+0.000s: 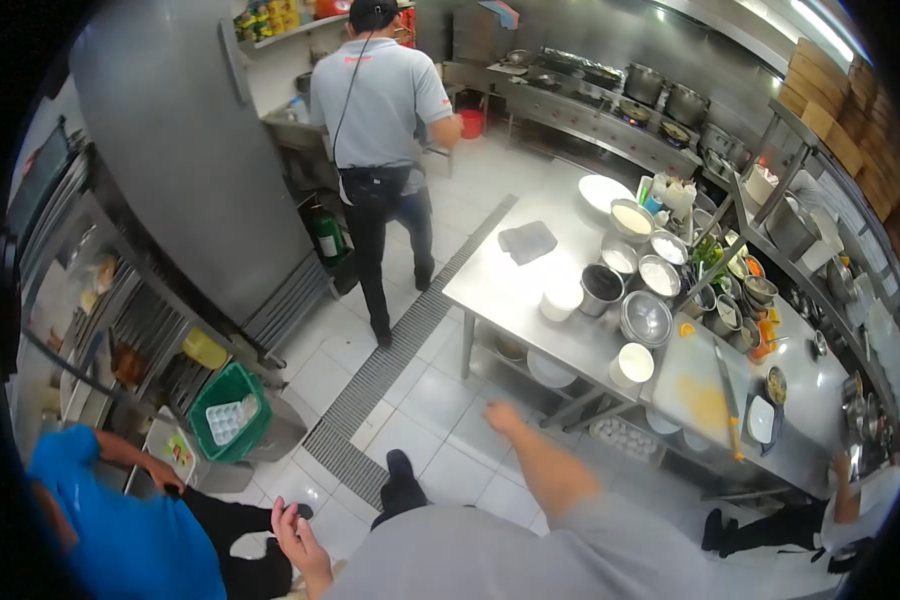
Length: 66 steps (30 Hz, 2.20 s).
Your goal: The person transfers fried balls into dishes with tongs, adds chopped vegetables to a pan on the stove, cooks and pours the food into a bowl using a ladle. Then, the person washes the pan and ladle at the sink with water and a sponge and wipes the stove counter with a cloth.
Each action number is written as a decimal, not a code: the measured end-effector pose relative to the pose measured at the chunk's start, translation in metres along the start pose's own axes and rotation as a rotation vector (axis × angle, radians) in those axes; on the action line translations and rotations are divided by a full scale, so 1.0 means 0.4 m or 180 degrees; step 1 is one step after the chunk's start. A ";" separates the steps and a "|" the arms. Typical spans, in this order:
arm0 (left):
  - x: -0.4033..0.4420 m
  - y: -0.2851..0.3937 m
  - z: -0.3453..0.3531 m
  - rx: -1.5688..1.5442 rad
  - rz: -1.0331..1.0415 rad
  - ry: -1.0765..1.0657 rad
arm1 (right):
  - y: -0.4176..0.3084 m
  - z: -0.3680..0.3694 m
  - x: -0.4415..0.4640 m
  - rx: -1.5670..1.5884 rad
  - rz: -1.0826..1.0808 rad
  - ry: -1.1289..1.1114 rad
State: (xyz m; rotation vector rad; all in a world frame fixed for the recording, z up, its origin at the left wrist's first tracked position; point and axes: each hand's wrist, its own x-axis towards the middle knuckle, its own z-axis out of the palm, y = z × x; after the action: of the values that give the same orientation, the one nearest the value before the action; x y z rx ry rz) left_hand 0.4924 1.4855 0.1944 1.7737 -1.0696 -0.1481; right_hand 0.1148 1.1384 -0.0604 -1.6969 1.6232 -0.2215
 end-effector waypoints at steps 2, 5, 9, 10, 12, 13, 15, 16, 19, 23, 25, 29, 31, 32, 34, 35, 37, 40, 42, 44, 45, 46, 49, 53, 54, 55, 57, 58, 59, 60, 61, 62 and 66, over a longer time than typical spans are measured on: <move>0.108 -0.064 0.047 -0.0336 -0.0275 0.0075 | -0.112 0.001 0.056 0.0276 0.0013 0.0224; 0.346 -0.126 0.093 -0.0025 -0.0057 -0.0146 | -0.230 -0.010 0.084 -0.0008 0.0177 -0.0145; 0.689 -0.107 0.209 -0.0485 0.0360 -0.0467 | -0.316 0.009 0.051 -0.0024 0.0256 -0.0329; 0.764 -0.100 0.248 -0.0513 0.0390 -0.0562 | -0.345 -0.001 0.029 0.0316 0.0332 -0.0308; 0.913 -0.090 0.344 -0.0572 0.0701 -0.0758 | -0.382 -0.010 0.017 0.0739 0.0468 -0.0181; 0.979 -0.114 0.397 -0.0609 0.0772 -0.0848 | -0.383 -0.017 0.017 0.0890 0.0383 -0.0058; 1.089 -0.197 0.529 -0.0451 0.0737 -0.1478 | -0.392 -0.050 0.046 0.1079 0.0329 0.0142; 1.118 -0.234 0.597 -0.0237 0.0623 -0.1624 | -0.401 -0.068 0.063 0.1350 0.0314 0.0384; 1.169 -0.440 0.752 0.1050 0.0145 -0.2877 | -0.476 -0.168 0.146 0.1720 0.0224 0.1010; 1.113 -0.941 0.769 0.2047 0.0301 -0.4186 | -0.518 -0.311 0.358 0.1539 0.0158 0.1981; 1.189 -0.852 0.779 0.1982 -0.0869 -0.4038 | -0.510 -0.398 0.501 0.0714 -0.0079 0.2446; 1.373 -0.725 0.903 0.1609 -0.1616 -0.3628 | -0.504 -0.591 0.758 0.0200 0.0200 0.2805; 1.441 -0.696 0.972 0.1482 -0.1709 -0.3567 | -0.486 -0.629 0.867 0.0021 0.0462 0.2902; 1.471 -0.682 1.010 0.1457 -0.1729 -0.3577 | -0.469 -0.644 0.917 -0.0290 0.1008 0.2895; 1.531 -0.691 1.078 0.1493 -0.1738 -0.3691 | -0.429 -0.651 1.003 -0.0719 0.1852 0.2746; 1.562 -0.705 1.107 0.1528 -0.1726 -0.3786 | -0.414 -0.630 1.009 -0.0935 0.1838 0.2719; 1.642 -0.750 1.168 0.1686 -0.1609 -0.4011 | -0.451 -0.638 0.997 -0.1072 0.1839 0.2745; 1.793 -0.824 1.267 0.1983 -0.1196 -0.4458 | -0.456 -0.658 0.999 -0.1062 0.1895 0.2802; 1.950 -0.900 1.389 0.2166 -0.0243 -0.4953 | -0.468 -0.651 1.005 -0.1009 0.2003 0.2800; 2.127 -0.944 1.591 0.2170 0.1042 -0.5297 | -0.467 -0.657 1.007 -0.0972 0.1982 0.2766; 2.179 -0.786 1.692 0.2116 0.0119 -0.5057 | -0.471 -0.663 1.010 -0.0980 0.2013 0.2787; 2.223 -0.611 1.795 0.1939 0.0131 -0.4919 | -0.475 -0.668 1.013 -0.0936 0.2051 0.2721; 2.285 -0.274 2.214 0.1263 0.0007 -0.5283 | -0.464 -0.667 1.007 -0.0910 0.2082 0.2553; 2.201 -0.058 2.516 0.0947 0.0748 -0.5234 | -0.487 -0.706 1.011 -0.0845 0.2044 0.2489; 2.182 -0.020 2.564 0.0906 0.0748 -0.5201 | -0.477 -0.699 1.014 -0.0970 0.1984 0.2599; 2.161 0.010 2.597 0.0784 0.0797 -0.5303 | -0.465 -0.692 1.018 -0.1088 0.1926 0.2705; 2.154 0.058 2.637 0.0661 0.0837 -0.5403 | -0.470 -0.708 1.038 -0.1243 0.2206 0.2661; 2.158 0.078 2.656 0.0797 0.0895 -0.5447 | -0.452 -0.743 1.068 -0.1389 0.2498 0.2618; 2.168 0.097 2.682 0.0953 0.0946 -0.5492 | -0.407 -0.794 1.122 -0.1397 0.2475 0.2624; 2.185 0.110 2.708 0.0942 0.0847 -0.5395 | -0.359 -0.851 1.193 -0.0861 0.1763 0.2742; 2.211 0.117 2.731 0.0983 0.0826 -0.5403 | -0.338 -0.927 1.266 -0.0313 0.1063 0.2817; 2.234 0.123 2.753 0.1117 0.0530 -0.5147 | -0.320 -1.005 1.349 -0.0107 0.0953 0.2804; 2.319 0.144 2.861 0.0950 0.0282 -0.4456 | -0.232 -1.369 1.766 -0.0055 0.0482 0.2997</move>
State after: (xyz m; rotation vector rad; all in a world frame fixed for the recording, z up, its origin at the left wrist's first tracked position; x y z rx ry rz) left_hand 0.3945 0.0236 0.0289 1.7806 -2.1945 -1.3730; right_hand -0.0179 0.2670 0.1156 -1.5464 2.3952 -1.0508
